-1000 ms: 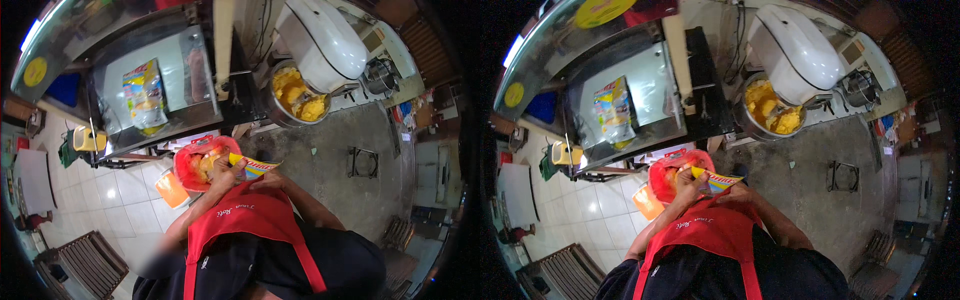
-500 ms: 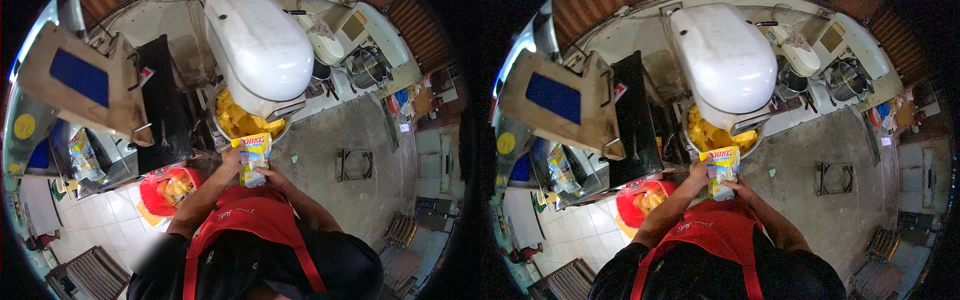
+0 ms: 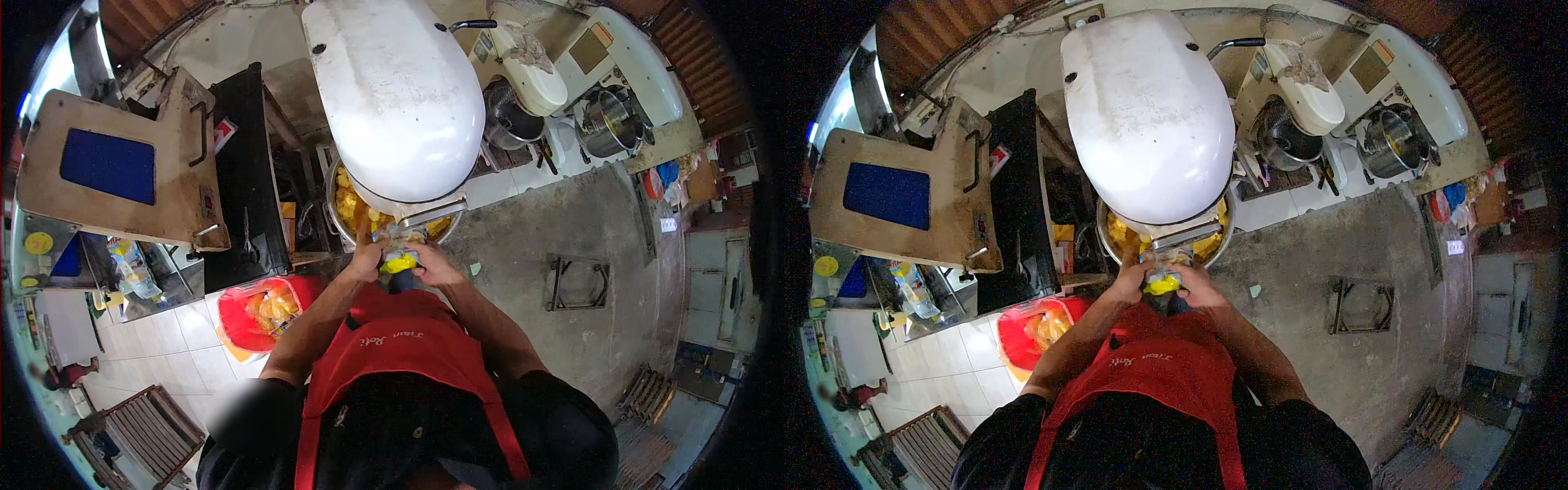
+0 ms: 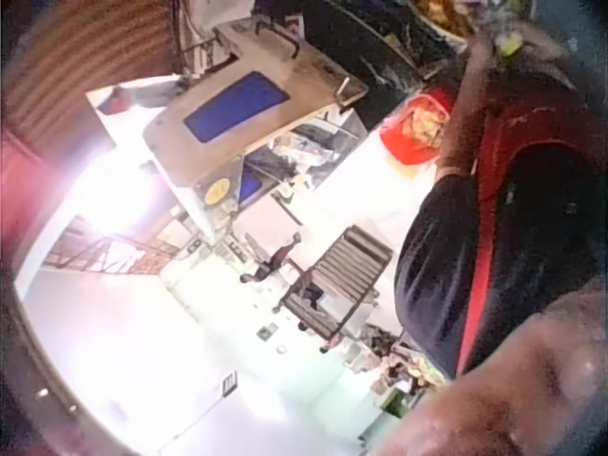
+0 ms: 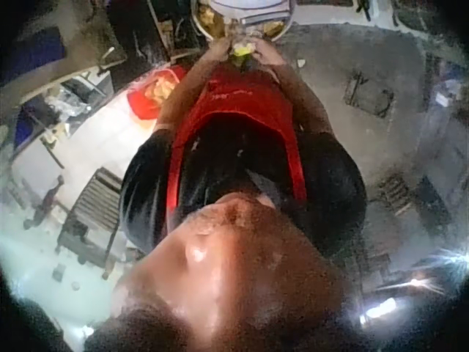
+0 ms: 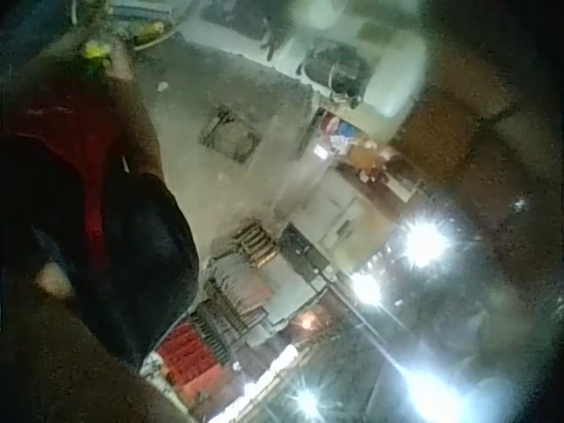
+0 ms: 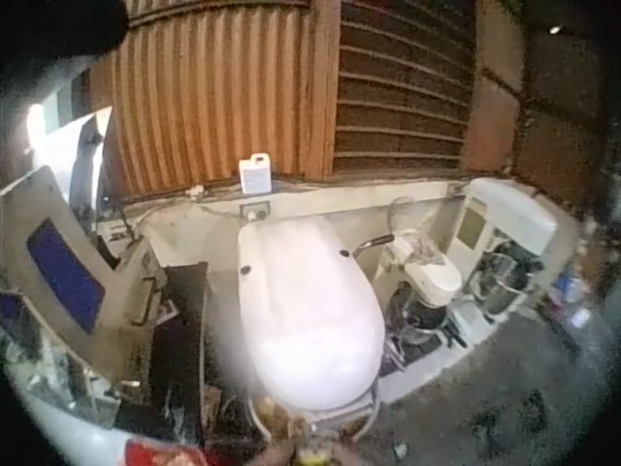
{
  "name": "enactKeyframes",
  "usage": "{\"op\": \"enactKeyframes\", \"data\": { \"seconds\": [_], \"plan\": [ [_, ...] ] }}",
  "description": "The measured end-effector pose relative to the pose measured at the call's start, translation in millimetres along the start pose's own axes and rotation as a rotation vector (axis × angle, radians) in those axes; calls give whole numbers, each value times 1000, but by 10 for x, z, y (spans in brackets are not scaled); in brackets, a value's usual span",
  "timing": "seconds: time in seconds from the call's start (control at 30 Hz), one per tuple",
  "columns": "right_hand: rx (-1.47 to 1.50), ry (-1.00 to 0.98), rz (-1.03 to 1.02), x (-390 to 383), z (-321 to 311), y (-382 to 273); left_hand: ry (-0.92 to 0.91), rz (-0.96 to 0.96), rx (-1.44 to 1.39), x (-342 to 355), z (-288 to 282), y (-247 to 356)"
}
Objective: Cutting open ingredient packets and adding them to a large industrial mixer containing dough.
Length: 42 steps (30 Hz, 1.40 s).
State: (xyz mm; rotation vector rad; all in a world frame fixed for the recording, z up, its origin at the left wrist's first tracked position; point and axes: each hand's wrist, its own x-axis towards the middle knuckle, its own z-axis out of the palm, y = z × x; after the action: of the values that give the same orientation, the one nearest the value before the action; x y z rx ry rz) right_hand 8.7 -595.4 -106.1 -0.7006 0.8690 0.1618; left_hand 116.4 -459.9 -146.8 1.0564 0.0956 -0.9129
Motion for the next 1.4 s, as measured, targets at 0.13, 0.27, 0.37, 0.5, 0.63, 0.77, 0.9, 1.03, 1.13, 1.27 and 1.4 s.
{"op": "enactKeyframes", "data": {
  "seconds": [0.13, 0.27, 0.37, 0.5, 0.63, 0.77, 0.9, 1.03, 1.13, 1.27, 1.4],
  "plan": [
    [80, 57, -73, 110, -25, 10, 46, -309, 86, -437, 348, 614],
    [82, 50, -182, 94, 226, -40, -208, -37, 315, -412, 89, 491],
    [2, 67, -178, -59, 477, -202, -202, 32, 360, -330, -31, 437],
    [-105, -140, -298, -80, 423, -145, -182, 94, 468, -275, -20, 616],
    [-155, -70, -271, -43, 399, -138, -74, 169, 634, -219, -17, 709],
    [-803, 349, -573, 67, 311, -49, -79, 324, 702, -75, -122, 707],
    [-1425, 611, -824, 116, 248, 17, -117, 304, 680, -35, -161, 801],
    [-1192, 594, -983, 262, 159, 209, -143, 220, 625, -113, -52, 963],
    [-716, 481, -774, 220, 260, 255, -207, 298, 602, 26, -334, 785],
    [-775, 393, -647, -210, 501, 224, -260, 280, 595, -35, -557, 716],
    [-394, 250, -611, -56, 184, 733, -248, 176, 679, -220, -785, 576]
  ]
}}
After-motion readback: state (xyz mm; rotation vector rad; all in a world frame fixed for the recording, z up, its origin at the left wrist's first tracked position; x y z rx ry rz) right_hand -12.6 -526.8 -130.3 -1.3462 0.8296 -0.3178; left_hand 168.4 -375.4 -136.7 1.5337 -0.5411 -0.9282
